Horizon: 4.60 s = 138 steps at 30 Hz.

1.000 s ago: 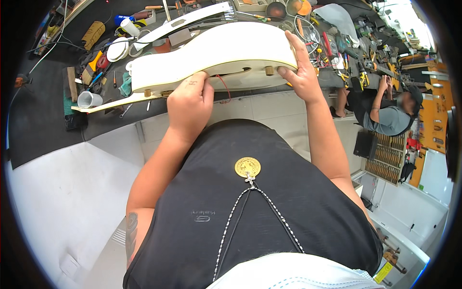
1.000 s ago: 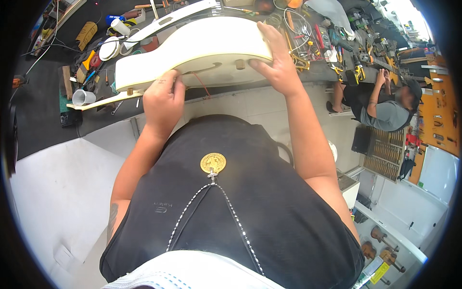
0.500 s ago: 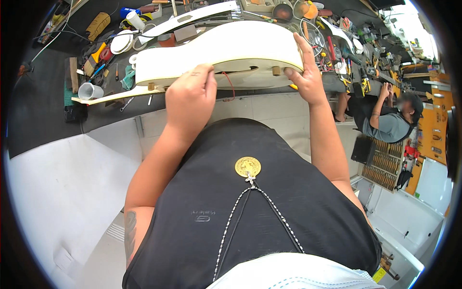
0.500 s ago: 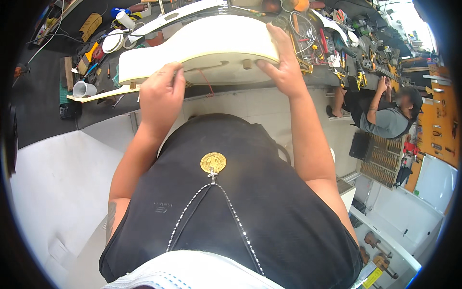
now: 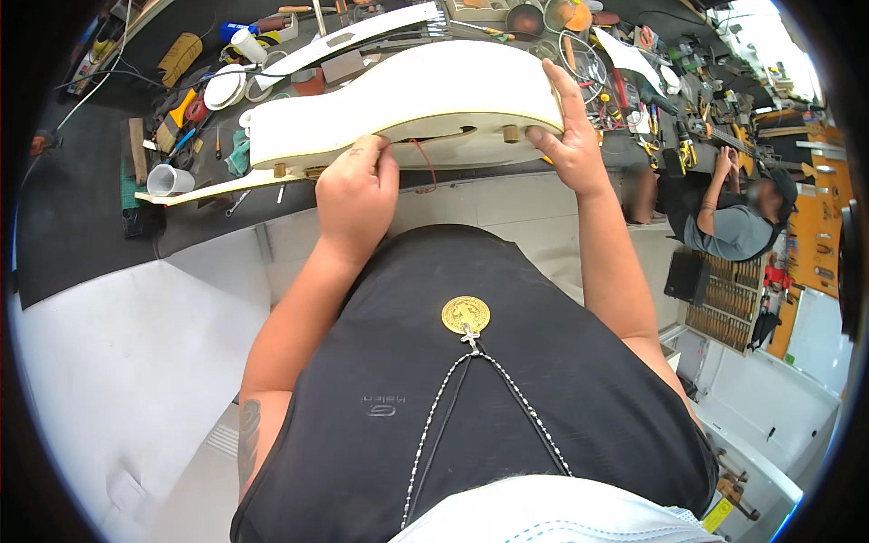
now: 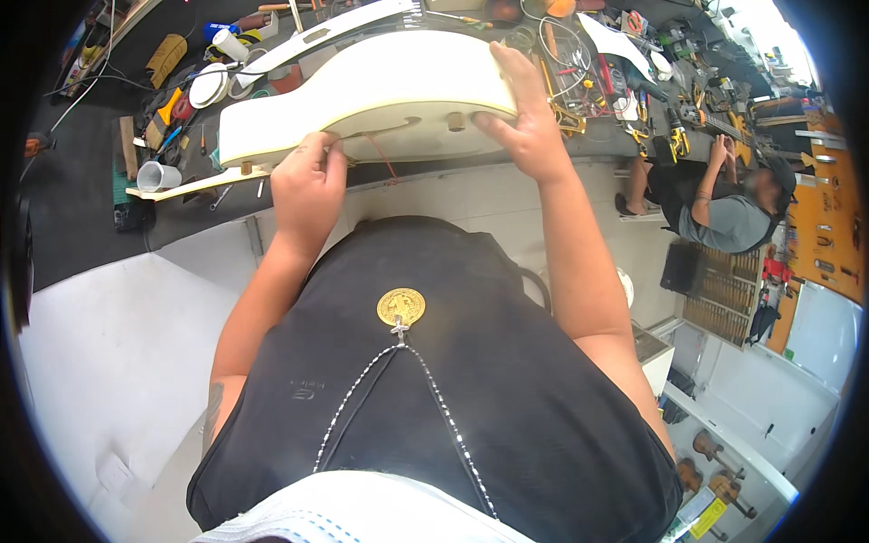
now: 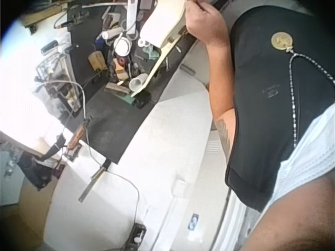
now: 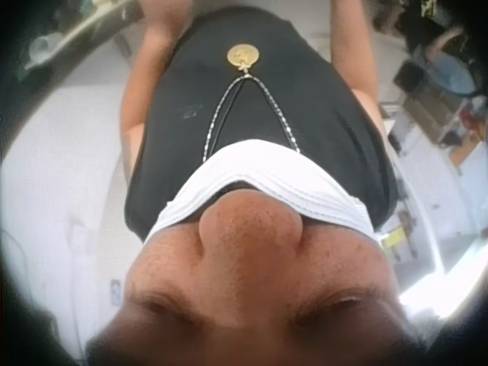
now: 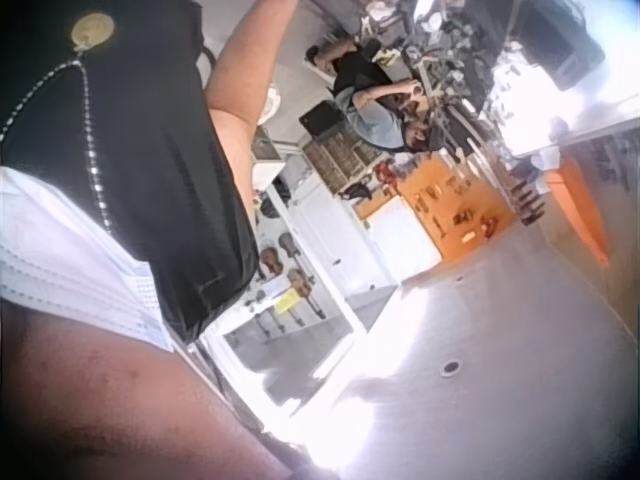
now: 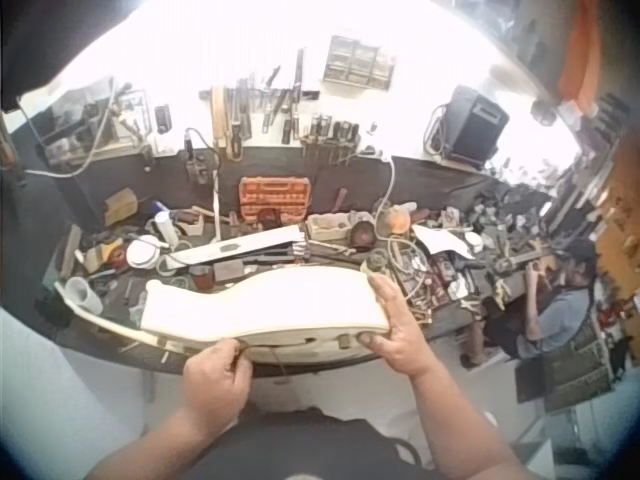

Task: The person uses a soldering iron to work on the back of a white electric guitar, then flips it to access the electronics cavity. They pull wires through the cavity, cut a wire with pliers, apply solder to a wire end, and solder it to a component inside the guitar.

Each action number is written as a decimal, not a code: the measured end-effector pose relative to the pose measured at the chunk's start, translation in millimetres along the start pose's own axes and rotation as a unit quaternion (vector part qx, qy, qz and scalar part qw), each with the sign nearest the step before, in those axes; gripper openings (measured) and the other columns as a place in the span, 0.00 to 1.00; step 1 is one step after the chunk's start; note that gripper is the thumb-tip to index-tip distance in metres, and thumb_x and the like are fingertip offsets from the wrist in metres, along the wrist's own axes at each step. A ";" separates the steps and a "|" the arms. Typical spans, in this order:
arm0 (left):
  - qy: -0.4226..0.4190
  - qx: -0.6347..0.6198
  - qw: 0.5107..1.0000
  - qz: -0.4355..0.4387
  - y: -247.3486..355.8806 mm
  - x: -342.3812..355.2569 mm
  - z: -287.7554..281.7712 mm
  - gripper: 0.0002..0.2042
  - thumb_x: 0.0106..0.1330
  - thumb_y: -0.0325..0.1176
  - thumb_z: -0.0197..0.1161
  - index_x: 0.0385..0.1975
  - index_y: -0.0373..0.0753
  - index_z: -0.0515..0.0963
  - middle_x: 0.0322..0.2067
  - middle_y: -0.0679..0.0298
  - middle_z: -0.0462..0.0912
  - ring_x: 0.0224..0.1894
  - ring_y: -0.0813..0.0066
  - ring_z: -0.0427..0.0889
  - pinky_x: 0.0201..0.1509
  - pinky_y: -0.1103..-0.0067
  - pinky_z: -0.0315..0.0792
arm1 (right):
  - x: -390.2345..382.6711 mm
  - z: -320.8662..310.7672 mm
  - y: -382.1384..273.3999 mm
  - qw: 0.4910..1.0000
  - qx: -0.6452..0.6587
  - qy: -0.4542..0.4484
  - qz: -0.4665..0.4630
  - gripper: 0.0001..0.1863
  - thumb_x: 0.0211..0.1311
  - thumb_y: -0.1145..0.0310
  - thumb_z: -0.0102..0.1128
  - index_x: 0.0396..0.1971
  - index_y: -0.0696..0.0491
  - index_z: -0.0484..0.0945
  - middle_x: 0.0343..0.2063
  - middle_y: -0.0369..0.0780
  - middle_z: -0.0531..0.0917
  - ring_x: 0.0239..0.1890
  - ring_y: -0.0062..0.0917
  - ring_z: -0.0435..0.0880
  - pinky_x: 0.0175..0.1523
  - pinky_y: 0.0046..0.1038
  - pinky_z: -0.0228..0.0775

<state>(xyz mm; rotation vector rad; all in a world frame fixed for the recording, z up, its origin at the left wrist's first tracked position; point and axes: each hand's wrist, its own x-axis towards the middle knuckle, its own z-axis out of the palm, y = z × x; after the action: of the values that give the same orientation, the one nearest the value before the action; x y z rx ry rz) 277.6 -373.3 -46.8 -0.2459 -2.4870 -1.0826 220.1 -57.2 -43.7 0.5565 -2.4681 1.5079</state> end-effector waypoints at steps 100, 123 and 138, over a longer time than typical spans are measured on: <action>0.331 -0.013 0.942 -0.051 63.6 7.2 -262.6 0.07 0.74 0.17 0.65 0.47 0.21 0.86 0.25 0.70 0.73 0.26 0.86 0.60 0.32 0.83 0.55 | -0.1 -2.8 9.1 0.999 -0.026 0.006 -0.021 0.49 0.61 0.52 0.76 0.81 0.47 0.67 0.77 0.47 0.68 0.81 0.43 0.63 0.83 0.44 0.52; 0.429 0.026 0.902 -0.024 64.0 -6.6 -296.5 0.07 0.75 0.20 0.66 0.44 0.20 0.86 0.24 0.65 0.73 0.27 0.80 0.64 0.37 0.80 0.62 | 2.2 -1.9 8.4 0.999 -0.026 0.002 -0.020 0.49 0.61 0.53 0.76 0.81 0.48 0.66 0.77 0.46 0.68 0.81 0.42 0.63 0.83 0.43 0.52; 0.310 -0.093 0.946 -0.022 66.0 -88.4 -374.2 0.13 0.70 0.11 0.51 0.46 0.19 0.82 0.29 0.64 0.62 0.30 0.74 0.56 0.37 0.74 0.51 | 4.1 0.8 5.1 1.000 0.014 0.006 0.002 0.48 0.61 0.58 0.76 0.80 0.50 0.66 0.74 0.46 0.70 0.79 0.38 0.66 0.82 0.41 0.55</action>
<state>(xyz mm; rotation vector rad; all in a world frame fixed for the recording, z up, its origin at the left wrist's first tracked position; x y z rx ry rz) 491.1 -601.6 186.6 0.0927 -1.8409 -1.1913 214.4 -56.7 -46.8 0.5468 -2.4440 1.5446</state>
